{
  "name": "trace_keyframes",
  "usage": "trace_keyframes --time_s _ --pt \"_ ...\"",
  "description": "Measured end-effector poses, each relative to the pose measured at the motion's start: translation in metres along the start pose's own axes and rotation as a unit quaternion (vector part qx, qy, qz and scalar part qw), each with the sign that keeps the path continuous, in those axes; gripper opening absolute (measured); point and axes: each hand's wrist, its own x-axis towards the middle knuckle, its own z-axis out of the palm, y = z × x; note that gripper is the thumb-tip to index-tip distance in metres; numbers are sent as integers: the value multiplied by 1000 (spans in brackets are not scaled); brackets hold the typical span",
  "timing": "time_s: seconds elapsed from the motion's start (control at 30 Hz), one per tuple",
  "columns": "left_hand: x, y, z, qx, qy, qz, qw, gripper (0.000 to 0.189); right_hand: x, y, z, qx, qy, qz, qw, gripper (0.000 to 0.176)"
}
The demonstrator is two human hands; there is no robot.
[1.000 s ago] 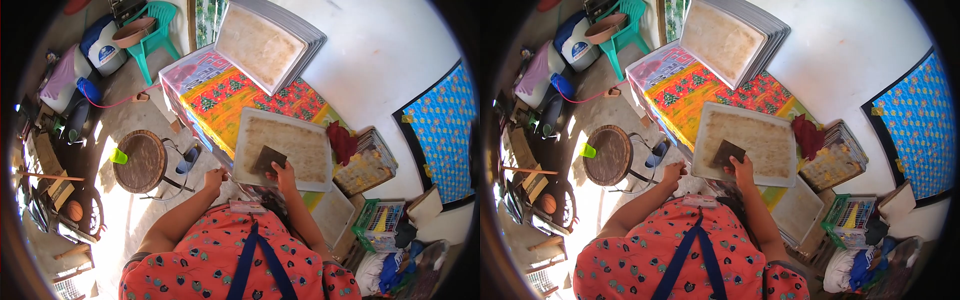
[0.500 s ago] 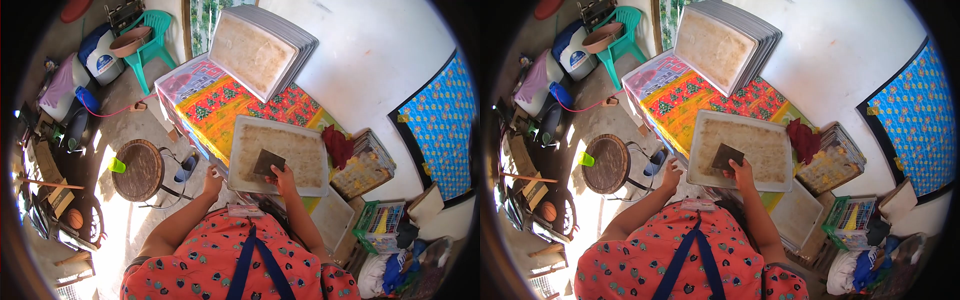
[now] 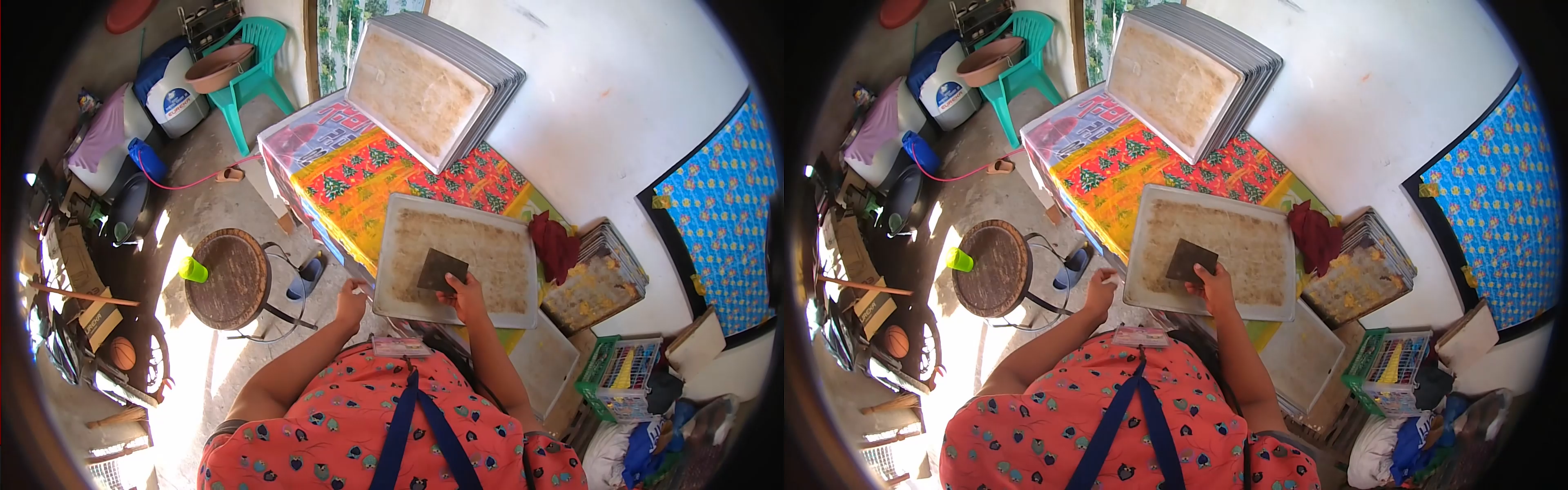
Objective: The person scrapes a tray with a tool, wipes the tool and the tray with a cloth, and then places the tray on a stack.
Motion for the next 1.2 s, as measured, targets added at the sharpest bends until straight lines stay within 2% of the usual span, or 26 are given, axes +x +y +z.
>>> trace_keyframes --time_s 0.1,0.2,0.3,0.4,0.5,0.6,0.7,0.8,0.9,1.03,1.13,1.2 --pt "0 15 -5 -100 -12 -79 992 16 1 0 -1 2 12 -1 1000 29" --pt "1 22 -9 -111 -36 -160 980 14 3 0 -4 12 5 -3 1000 28" --pt "4 22 -13 -91 -39 -158 982 20 4 0 -5 11 10 -7 1000 26" --pt "-2 22 -12 41 -27 -40 998 28 7 3 -7 -5 31 -7 999 26" --pt "-3 15 -10 -24 -50 -32 998 35 8 2 -16 -5 20 -14 1000 26" --pt "0 5 -11 -66 -125 -129 981 33 8 -8 -39 2 40 -34 999 26" --pt "4 -7 -14 -59 -153 -153 975 33 4 -24 -71 -9 95 -42 995 24" --pt "-3 9 -17 -83 -169 -215 958 35 -3 -40 -111 -17 142 -48 989 21" --pt "-10 19 -17 -98 -211 -239 943 39 1 -45 -174 -34 172 -35 984 20" --pt "-13 25 -12 -39 -201 -253 946 37 -3 -59 -233 -55 190 -16 980 23" --pt "-12 18 -9 -39 -177 -235 955 33 3 -57 -237 -84 238 -5 968 22" --pt "-15 23 -5 -67 -158 -232 957 31 23 -42 -203 -82 223 -26 971 26"
